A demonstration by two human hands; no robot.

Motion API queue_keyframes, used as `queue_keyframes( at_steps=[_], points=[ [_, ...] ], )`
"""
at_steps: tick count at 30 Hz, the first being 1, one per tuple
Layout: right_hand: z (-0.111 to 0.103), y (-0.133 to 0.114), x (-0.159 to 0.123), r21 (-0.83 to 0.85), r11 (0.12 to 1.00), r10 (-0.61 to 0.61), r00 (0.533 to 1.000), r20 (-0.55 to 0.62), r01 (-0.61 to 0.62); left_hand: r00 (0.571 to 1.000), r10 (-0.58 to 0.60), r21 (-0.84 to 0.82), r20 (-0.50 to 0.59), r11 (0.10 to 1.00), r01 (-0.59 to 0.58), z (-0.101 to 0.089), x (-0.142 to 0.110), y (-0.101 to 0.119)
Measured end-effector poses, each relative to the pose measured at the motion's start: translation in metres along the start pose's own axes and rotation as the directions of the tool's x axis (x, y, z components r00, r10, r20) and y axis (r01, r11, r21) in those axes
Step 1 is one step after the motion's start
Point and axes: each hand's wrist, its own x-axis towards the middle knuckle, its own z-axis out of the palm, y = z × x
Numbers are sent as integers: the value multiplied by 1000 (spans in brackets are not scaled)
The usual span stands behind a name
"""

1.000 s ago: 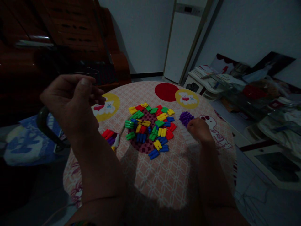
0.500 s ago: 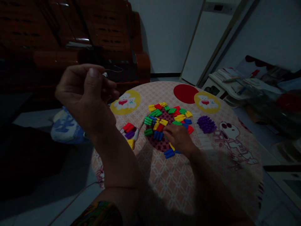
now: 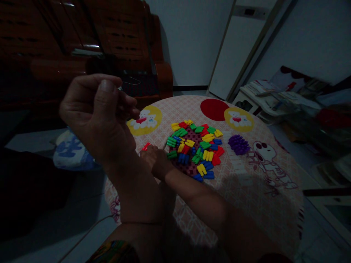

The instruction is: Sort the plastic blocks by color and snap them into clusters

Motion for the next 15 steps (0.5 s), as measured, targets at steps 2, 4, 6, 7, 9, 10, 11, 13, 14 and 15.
queue_keyframes(
  at_steps=[2,4,6,7,9,10,11,13,14,15],
  points=[
    [-5,-1,-2,71,997,27,1000,-7,-27,1000,-13,-17,6,1000,13,0,1,-1],
    [-14,-1,-5,158,983,93,996,-12,-90,1000,-26,3,12,1000,26,0,1,-1],
    [-24,4,-13,295,944,170,984,-54,-147,999,-36,56,7,998,35,1,0,0],
    [-29,9,-20,388,908,207,975,-83,-160,999,-46,85,3,995,45,2,-1,0],
    [-40,25,-39,574,804,289,946,-147,-156,997,-73,135,-8,988,74,5,-3,0],
    [-45,35,-51,647,749,329,929,-172,-145,997,-82,147,-15,986,83,7,-5,0],
    [-50,46,-64,694,707,379,902,-205,-139,996,-84,146,-19,986,86,9,-6,-1],
    [-61,71,-94,735,667,444,859,-255,-126,997,-73,110,-16,991,74,13,-7,-4],
    [-67,83,-108,743,656,478,834,-274,-132,998,-66,88,-9,994,67,15,-8,-5],
    [-73,96,-123,735,661,516,803,-299,-151,998,-66,73,3,995,66,16,-9,-7]
  ],
)
